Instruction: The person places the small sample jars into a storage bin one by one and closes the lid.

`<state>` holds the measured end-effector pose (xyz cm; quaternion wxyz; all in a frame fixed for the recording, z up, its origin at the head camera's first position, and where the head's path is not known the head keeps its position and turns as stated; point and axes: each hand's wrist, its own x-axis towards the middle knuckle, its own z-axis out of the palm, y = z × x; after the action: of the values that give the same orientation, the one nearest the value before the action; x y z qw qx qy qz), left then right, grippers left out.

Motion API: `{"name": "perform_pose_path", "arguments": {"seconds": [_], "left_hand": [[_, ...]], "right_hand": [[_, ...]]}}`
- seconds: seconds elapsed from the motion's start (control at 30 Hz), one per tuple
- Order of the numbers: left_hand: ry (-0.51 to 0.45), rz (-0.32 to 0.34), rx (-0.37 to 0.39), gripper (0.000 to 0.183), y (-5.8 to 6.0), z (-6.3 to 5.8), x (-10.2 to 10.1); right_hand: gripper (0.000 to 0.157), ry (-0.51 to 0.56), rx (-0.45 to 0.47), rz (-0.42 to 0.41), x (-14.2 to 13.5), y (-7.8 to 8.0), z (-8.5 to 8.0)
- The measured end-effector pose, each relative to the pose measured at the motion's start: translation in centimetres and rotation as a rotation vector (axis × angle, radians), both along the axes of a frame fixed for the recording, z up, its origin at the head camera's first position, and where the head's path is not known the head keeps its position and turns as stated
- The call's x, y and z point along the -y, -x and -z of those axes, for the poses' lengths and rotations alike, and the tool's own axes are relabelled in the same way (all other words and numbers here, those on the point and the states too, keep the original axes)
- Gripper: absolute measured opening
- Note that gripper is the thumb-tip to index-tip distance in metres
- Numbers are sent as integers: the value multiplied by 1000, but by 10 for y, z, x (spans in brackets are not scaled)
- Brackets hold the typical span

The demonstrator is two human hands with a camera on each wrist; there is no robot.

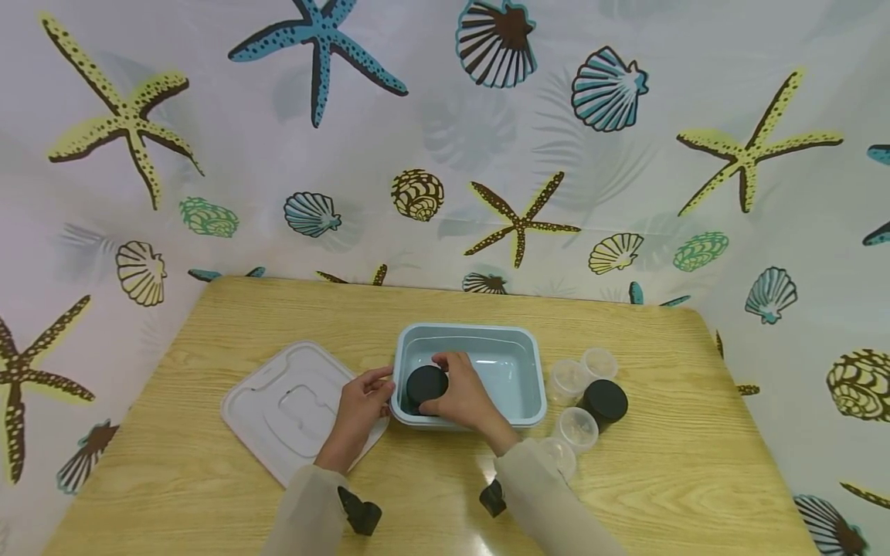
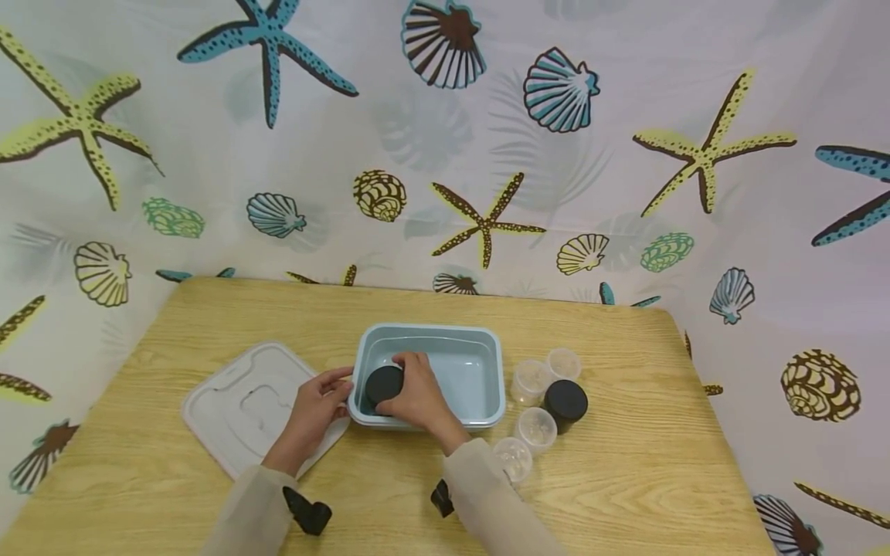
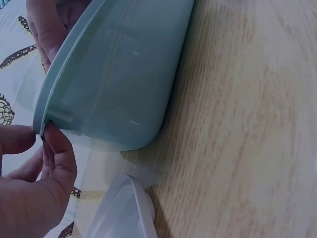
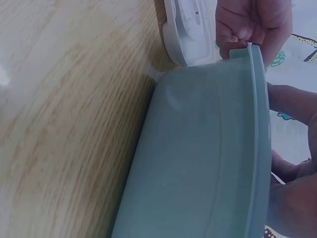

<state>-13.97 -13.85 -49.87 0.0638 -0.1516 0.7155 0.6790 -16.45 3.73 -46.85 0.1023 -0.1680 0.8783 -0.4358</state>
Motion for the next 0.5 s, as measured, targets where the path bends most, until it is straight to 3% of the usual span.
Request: {"name": "perform_pose_path", "arguments": {"seconds": [0.5], "left_hand": [[-37, 56, 9, 45, 11, -8, 3]], "right_hand": [[72, 33, -15, 31, -21, -7, -8]]}}
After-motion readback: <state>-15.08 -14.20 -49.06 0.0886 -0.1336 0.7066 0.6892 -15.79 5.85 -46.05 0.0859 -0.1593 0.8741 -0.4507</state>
